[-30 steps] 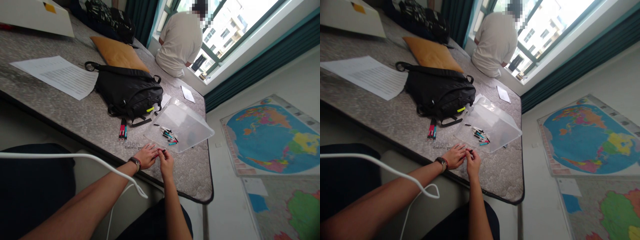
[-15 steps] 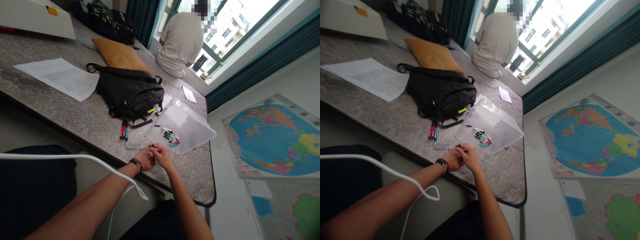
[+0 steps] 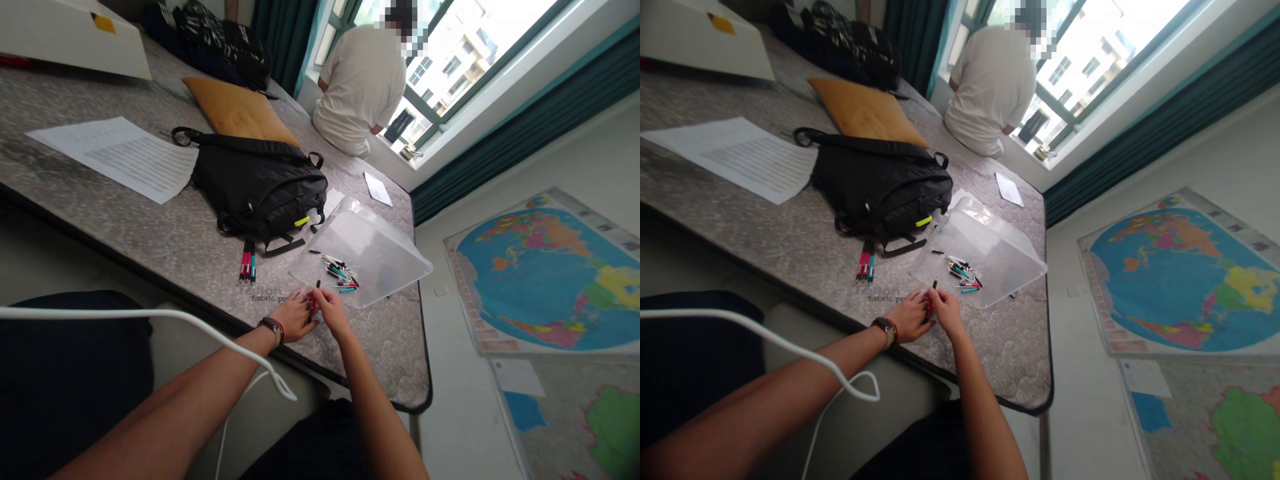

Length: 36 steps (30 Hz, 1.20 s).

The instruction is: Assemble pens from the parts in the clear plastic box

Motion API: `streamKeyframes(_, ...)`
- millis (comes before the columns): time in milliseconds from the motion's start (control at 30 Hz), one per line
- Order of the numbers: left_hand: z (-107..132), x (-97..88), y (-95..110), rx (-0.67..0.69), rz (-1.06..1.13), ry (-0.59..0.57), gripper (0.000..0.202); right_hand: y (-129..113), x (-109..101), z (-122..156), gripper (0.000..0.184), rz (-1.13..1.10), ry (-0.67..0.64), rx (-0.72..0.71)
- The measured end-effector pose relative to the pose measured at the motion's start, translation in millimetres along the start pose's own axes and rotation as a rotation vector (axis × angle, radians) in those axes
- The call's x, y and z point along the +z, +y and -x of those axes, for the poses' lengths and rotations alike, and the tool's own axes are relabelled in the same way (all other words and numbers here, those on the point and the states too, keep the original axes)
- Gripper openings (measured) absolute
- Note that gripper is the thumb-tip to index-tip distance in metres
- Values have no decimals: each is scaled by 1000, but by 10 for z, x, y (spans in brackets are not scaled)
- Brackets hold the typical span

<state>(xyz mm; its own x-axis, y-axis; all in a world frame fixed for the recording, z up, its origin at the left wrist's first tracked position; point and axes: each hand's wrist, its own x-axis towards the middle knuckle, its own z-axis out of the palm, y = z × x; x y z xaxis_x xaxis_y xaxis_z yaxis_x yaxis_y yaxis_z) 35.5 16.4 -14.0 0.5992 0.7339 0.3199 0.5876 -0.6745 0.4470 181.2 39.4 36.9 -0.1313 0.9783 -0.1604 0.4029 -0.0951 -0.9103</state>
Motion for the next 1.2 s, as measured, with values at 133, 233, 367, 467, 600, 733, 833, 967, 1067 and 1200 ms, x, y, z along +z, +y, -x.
streamKeyframes(133,4,1,-8,18,-5,-14,49,26,-31,25,38,73,-55,-54)
streamKeyframes(233,3,1,-7,11,-18,-33,41,0,-65,53,34,111,-157,-139)
streamKeyframes(367,6,-9,-1,25,-8,-5,40,49,-281,-134,43,31,-52,-70)
streamKeyframes(467,10,-9,-4,17,0,5,41,137,-571,-451,44,95,192,-3)
streamKeyframes(600,11,7,-16,18,-2,9,43,241,-886,-865,30,536,439,120)
streamKeyframes(733,7,18,-24,21,-8,18,45,347,-942,-1127,12,645,443,180)
streamKeyframes(833,1,10,-23,20,-7,16,46,428,-895,-1258,3,679,444,234)
streamKeyframes(967,-3,0,-19,14,-5,1,47,484,-857,-1363,9,677,455,267)
streamKeyframes(1067,-1,-6,-18,5,-2,-5,48,460,-861,-1376,11,637,468,241)
streamKeyframes(1200,-1,-27,-15,-2,17,-3,52,374,-837,-1295,9,530,525,151)
